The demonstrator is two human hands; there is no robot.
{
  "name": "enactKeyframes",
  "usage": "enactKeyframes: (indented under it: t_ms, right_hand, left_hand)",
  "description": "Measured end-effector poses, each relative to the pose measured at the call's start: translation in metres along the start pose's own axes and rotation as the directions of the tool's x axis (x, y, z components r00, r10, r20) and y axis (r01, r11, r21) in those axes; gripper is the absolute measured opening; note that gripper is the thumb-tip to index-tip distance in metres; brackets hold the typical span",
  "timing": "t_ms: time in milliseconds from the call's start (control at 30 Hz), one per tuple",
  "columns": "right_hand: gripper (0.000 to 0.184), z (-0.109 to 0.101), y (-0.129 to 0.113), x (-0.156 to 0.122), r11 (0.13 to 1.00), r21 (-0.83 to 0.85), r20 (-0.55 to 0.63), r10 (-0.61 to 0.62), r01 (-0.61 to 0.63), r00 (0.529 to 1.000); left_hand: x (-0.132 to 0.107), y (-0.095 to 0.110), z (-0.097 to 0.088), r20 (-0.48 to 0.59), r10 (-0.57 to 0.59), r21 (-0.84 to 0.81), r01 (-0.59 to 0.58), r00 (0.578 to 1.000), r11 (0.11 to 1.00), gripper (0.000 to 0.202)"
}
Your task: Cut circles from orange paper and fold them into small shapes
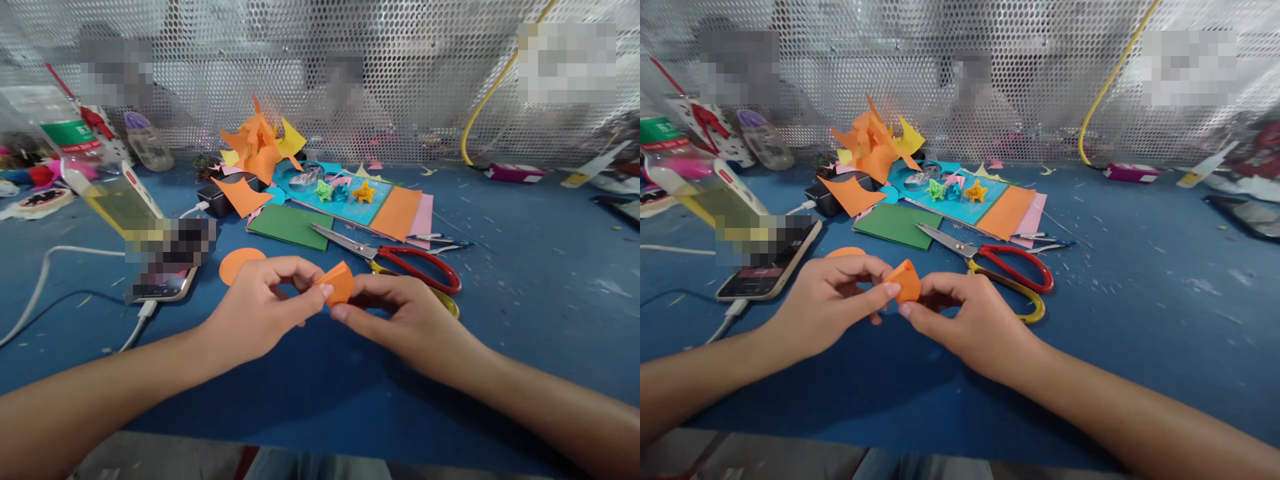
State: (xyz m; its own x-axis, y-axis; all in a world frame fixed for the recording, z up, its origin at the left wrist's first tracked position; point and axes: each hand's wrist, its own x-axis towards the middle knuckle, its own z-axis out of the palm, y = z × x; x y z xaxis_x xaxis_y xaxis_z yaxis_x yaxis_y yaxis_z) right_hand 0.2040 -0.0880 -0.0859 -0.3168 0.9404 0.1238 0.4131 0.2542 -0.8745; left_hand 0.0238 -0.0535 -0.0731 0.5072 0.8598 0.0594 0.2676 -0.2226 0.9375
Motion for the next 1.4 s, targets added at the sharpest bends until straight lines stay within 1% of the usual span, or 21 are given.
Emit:
enactKeyframes:
  t_ms: [133,233,333,433,533,633,733,800,867,933,1000,1067,1133,1167,1233,1267,1333,1400]
  right_hand:
    - [0.024,-0.002,0.000,0.000,0.997,-0.071,0.000,0.035,-0.035,0.999]
    - [0.025,-0.004,0.002,0.001,0.997,-0.064,-0.029,0.029,-0.030,0.999]
    - [0.019,-0.004,0.004,0.002,0.999,-0.040,-0.041,0.008,-0.010,0.999]
    - [0.011,-0.004,0.005,0.003,1.000,-0.005,-0.071,-0.027,0.027,0.997]
    - [0.014,-0.006,0.006,0.003,0.993,-0.064,-0.145,-0.105,0.096,0.984]
    - [0.020,-0.009,0.007,0.004,0.966,-0.179,-0.189,-0.218,0.184,0.958]
    - [0.020,-0.011,0.010,0.005,0.936,-0.202,-0.156,-0.321,0.288,0.934]
    - [0.018,-0.013,0.011,0.006,0.898,-0.222,-0.133,-0.414,0.380,0.901]
    - [0.018,-0.014,0.012,0.007,0.842,-0.304,-0.130,-0.500,0.446,0.856]
    - [0.018,-0.014,0.011,0.007,0.791,-0.400,-0.125,-0.547,0.462,0.828]
    - [0.018,-0.014,0.010,0.007,0.769,-0.440,-0.098,-0.555,0.464,0.826]
    - [0.019,-0.013,0.012,0.008,0.775,-0.416,-0.058,-0.545,0.476,0.836]
    - [0.020,-0.011,0.014,0.008,0.805,-0.361,-0.044,-0.519,0.471,0.854]
    - [0.021,-0.011,0.015,0.008,0.831,-0.329,-0.056,-0.491,0.448,0.869]
    - [0.025,-0.011,0.017,0.008,0.892,-0.264,-0.085,-0.400,0.366,0.913]
    - [0.027,-0.011,0.017,0.007,0.918,-0.232,-0.087,-0.348,0.320,0.934]
    - [0.031,-0.011,0.015,0.008,0.948,-0.177,-0.058,-0.278,0.265,0.959]
    - [0.030,-0.010,0.011,0.009,0.960,-0.137,-0.007,-0.248,0.245,0.969]
  left_hand:
    - [0.004,-0.002,-0.002,0.024,-0.037,-0.060,0.039,0.999,0.997,0.013]
    - [0.006,-0.002,-0.003,0.058,-0.069,-0.089,0.074,0.996,0.993,0.015]
    - [0.006,-0.002,-0.004,0.049,-0.071,-0.101,0.076,0.996,0.992,0.017]
    - [0.006,-0.002,-0.004,0.029,-0.060,-0.061,0.061,0.998,0.996,0.013]
    - [0.007,-0.003,-0.004,0.046,-0.057,-0.027,0.058,0.997,0.998,0.008]
    - [0.009,-0.005,-0.005,0.083,-0.070,-0.101,0.079,0.994,0.992,0.010]
    - [0.011,-0.006,-0.007,0.108,-0.096,-0.228,0.118,0.990,0.966,0.012]
    - [0.012,-0.007,-0.008,0.155,-0.136,-0.284,0.176,0.979,0.943,0.016]
    - [0.011,-0.007,-0.008,0.230,-0.183,-0.310,0.250,0.956,0.917,0.022]
    - [0.010,-0.007,-0.008,0.295,-0.221,-0.316,0.313,0.930,0.896,0.025]
    - [0.009,-0.008,-0.008,0.325,-0.236,-0.327,0.343,0.916,0.880,0.029]
    - [0.008,-0.008,-0.009,0.339,-0.228,-0.330,0.342,0.913,0.880,0.031]
    - [0.006,-0.008,-0.010,0.321,-0.186,-0.313,0.290,0.929,0.905,0.028]
    - [0.004,-0.007,-0.010,0.295,-0.149,-0.281,0.234,0.944,0.931,0.024]
    - [0.001,-0.006,-0.012,0.229,-0.035,-0.164,0.074,0.973,0.984,0.019]
    - [-0.001,-0.006,-0.012,0.204,0.037,-0.085,-0.020,0.978,0.996,0.020]
    - [-0.004,-0.007,-0.013,0.179,0.183,0.068,-0.198,0.967,0.978,0.021]
    - [-0.006,-0.009,-0.014,0.170,0.306,0.175,-0.334,0.937,0.926,0.016]
